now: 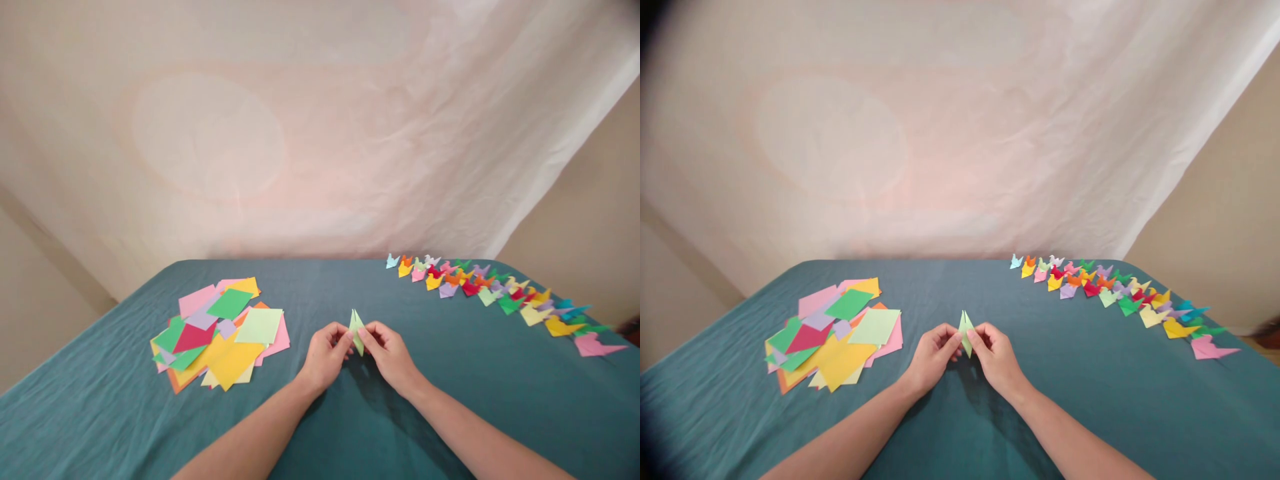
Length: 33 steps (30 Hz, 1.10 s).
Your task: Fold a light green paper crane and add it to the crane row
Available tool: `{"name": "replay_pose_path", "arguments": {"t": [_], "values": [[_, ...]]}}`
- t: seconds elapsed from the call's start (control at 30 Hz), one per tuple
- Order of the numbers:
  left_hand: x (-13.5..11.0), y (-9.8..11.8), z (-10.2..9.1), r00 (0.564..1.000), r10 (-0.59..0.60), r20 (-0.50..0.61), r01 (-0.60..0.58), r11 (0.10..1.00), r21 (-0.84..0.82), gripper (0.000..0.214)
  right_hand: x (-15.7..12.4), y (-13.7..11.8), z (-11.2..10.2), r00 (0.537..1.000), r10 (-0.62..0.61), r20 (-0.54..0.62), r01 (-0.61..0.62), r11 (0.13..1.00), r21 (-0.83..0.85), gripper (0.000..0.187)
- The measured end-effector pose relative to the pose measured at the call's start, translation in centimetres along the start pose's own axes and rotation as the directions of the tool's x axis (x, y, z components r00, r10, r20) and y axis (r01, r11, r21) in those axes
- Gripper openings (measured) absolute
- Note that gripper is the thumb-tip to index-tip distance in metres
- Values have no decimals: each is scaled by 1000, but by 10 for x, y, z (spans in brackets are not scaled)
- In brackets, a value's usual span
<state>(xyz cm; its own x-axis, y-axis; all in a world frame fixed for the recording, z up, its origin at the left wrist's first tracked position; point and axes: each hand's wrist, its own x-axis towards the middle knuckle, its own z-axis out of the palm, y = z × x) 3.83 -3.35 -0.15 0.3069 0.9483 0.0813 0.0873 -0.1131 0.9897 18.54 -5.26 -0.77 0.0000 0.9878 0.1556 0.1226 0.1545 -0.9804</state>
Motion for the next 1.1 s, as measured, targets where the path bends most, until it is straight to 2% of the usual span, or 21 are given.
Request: {"name": "replay_pose_path", "arguments": {"t": [0.6, 0.9, 1.1], "values": [[2, 6, -4, 1000, 31, 1, -31, 998, -48, 30, 1, -5, -1, 991, 13, 135, 8, 989, -149, 37], [3, 4, -3, 1000, 22, 6, -21, 994, -108, 31, 2, -5, -1, 988, 21, 155, 4, 987, -159, 38], [3, 4, -3, 999, 25, -38, -29, 994, -107, 32, 2, -3, 3, 986, -38, 163, 78, 967, -244, 36]]}}
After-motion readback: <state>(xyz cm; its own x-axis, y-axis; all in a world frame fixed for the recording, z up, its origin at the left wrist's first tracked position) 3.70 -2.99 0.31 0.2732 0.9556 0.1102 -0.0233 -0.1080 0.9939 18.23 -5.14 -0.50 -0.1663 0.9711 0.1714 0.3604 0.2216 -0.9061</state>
